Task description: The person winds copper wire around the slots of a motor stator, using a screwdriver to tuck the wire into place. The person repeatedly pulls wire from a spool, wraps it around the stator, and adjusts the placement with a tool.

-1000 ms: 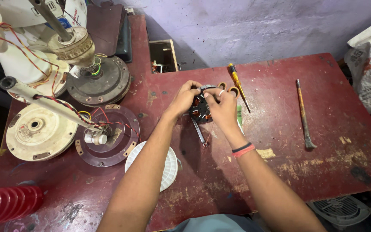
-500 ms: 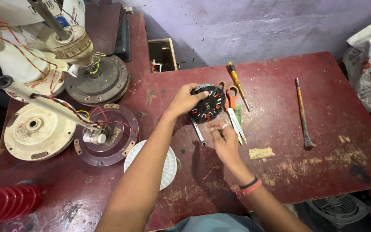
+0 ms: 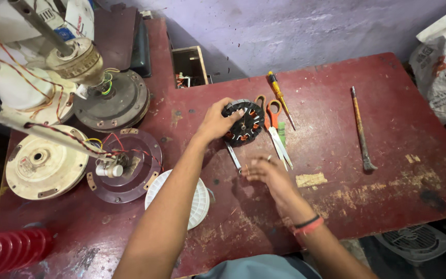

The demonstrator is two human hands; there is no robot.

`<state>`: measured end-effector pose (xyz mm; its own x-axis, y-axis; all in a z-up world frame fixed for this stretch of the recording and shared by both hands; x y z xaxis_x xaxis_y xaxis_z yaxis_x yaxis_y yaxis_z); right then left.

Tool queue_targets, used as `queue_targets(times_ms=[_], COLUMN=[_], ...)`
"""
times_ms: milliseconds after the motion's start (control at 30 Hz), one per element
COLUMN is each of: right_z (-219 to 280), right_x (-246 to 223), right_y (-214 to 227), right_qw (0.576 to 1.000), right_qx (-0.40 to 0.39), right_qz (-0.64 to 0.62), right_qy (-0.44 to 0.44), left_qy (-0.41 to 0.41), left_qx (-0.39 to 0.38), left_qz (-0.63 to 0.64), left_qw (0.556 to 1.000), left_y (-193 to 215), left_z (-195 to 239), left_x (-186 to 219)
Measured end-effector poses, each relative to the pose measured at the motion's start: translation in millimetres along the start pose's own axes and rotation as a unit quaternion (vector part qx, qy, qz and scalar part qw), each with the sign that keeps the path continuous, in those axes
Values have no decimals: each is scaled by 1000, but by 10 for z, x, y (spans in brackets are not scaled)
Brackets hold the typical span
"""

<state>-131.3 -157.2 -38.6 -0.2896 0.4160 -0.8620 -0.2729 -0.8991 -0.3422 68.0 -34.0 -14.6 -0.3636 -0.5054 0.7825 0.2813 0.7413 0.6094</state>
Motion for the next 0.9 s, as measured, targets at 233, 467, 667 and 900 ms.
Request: queue_targets(times_ms=[233, 467, 667, 900], right_z=[-704, -897, -698, -165], right_x=[-438, -400, -335, 121], right_y=[-204, -217, -278, -265], right_qw=[974, 964, 974, 971], right_qx=[4, 24, -6, 33], right_qz=[-217, -241, -210, -218], right_qy=[-59, -107, -81, -87], left_qy=[5, 28, 26, 35], left_qx=[18, 33, 53, 43], left_qz=[-4, 18, -2, -2], left_qw=[1000, 999, 998, 998], left_y=[45, 50, 47, 58], left_z=[52, 101, 96, 78], left_x=[59, 25, 42, 61])
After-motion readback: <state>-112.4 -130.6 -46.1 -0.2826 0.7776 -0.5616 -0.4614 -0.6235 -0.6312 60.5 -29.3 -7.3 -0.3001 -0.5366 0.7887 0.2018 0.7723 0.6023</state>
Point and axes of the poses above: each hand's wrist, its own z-axis away from the middle knuckle, its own y-axis out of the back of the hand, x = y × z, the point moved 6 cm from there along -z, towards the middle knuckle, and after that the axes turned 14 degrees about -z, right-handed, at the moved point
